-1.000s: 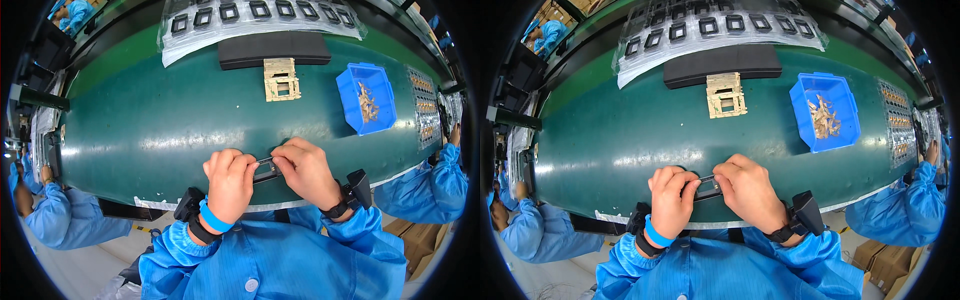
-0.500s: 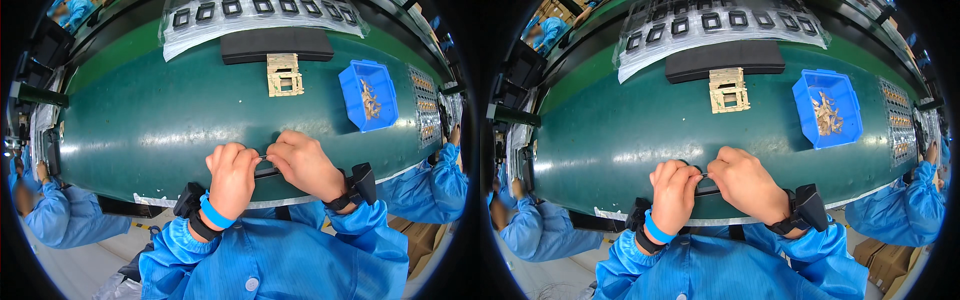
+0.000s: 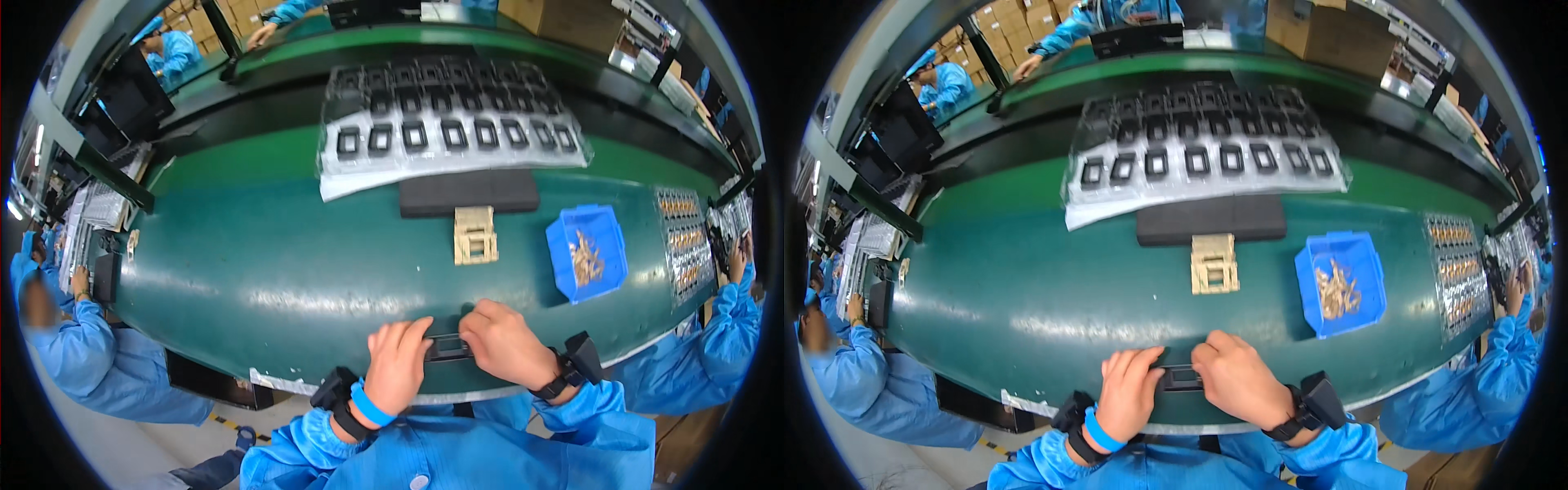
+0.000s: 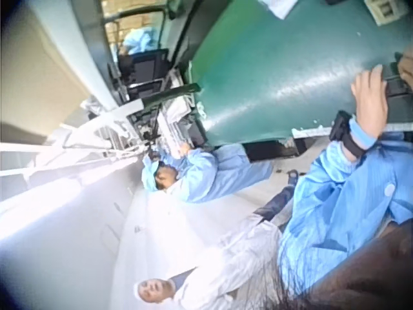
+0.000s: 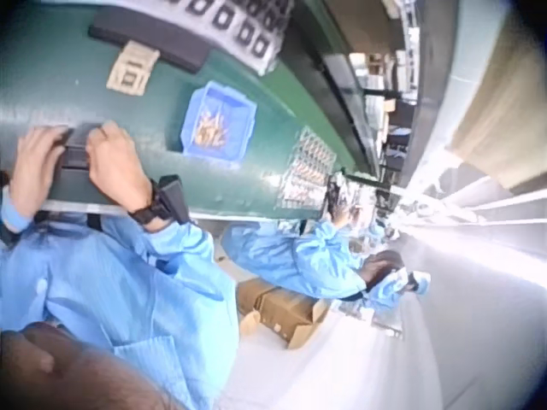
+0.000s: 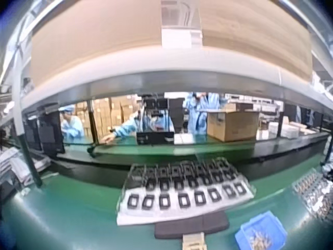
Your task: Assembling internal components into plastic housings for electronic devices on a production line.
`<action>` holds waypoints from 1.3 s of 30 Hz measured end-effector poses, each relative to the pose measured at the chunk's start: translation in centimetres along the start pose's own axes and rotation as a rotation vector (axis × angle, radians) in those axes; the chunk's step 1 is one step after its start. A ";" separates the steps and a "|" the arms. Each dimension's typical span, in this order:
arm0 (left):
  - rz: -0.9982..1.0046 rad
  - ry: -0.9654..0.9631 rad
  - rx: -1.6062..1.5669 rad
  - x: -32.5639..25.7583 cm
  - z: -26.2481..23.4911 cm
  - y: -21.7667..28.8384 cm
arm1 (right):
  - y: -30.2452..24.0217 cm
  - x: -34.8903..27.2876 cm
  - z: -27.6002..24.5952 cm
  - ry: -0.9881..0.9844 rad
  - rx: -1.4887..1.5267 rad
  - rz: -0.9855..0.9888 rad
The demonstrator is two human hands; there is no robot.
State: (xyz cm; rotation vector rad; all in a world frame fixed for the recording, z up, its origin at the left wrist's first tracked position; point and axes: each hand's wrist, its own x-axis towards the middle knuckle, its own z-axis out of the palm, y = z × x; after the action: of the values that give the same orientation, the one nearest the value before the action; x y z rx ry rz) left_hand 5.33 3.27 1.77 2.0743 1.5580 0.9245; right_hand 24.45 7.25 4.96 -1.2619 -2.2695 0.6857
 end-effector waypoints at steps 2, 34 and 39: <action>-0.044 0.156 -0.031 -0.7 -0.1 0.1 | -0.6 1.3 -2.3 0.028 -0.132 -0.033; 0.093 0.029 -0.054 -2.1 1.9 -2.1 | 7.6 46.0 4.4 0.366 -0.436 0.103; 0.006 0.020 -0.071 -2.7 2.3 -2.0 | 8.3 47.7 4.6 0.084 -0.691 -0.002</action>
State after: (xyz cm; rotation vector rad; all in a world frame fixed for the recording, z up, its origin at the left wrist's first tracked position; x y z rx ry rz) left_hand 5.05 1.54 -1.88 2.0272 1.5072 0.9912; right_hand 4.15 51.46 3.11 -1.5330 -2.5233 -0.1901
